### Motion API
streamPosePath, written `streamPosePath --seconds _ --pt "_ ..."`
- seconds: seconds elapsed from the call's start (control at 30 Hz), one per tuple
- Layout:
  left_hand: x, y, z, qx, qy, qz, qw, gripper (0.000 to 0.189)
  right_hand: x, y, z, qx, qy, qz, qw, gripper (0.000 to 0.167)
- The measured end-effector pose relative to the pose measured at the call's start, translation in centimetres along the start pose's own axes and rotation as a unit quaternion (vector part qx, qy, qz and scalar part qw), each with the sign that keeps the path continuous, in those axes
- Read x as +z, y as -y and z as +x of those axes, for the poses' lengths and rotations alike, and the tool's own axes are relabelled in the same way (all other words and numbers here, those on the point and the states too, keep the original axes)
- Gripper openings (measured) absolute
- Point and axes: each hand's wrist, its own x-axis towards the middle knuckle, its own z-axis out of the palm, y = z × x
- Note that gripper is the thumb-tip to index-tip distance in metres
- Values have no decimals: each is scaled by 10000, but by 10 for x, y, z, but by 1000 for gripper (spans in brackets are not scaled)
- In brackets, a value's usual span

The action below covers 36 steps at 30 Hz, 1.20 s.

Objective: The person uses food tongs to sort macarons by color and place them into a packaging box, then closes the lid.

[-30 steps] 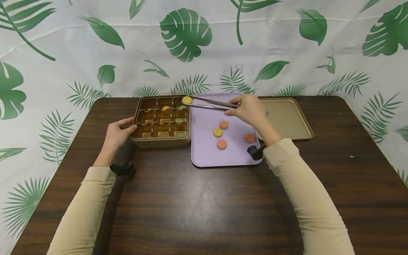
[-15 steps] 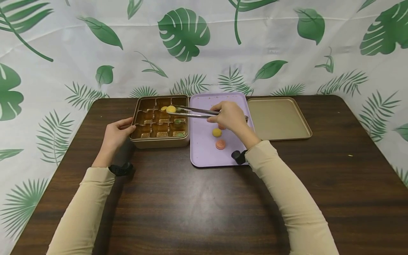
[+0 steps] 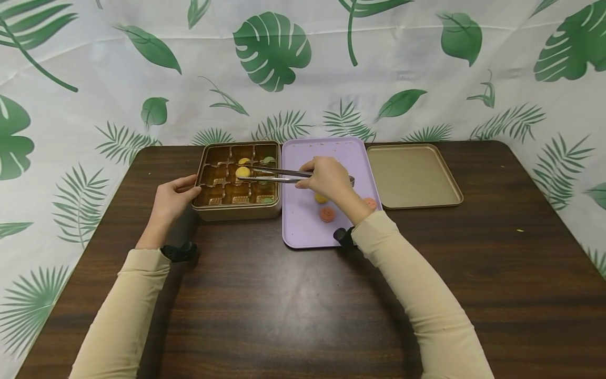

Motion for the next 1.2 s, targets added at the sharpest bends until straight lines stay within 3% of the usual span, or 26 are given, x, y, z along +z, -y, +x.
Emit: streamPosePath --seconds 0.77,1.2 --pt "-1 -2 2 51 22 -20 10000 43 -5 -3 -1 206 151 15 9997 49" --pt "-1 -1 2 -1 9 -10 10000 43 -27 -28 -11 127 41 464 9988 49"
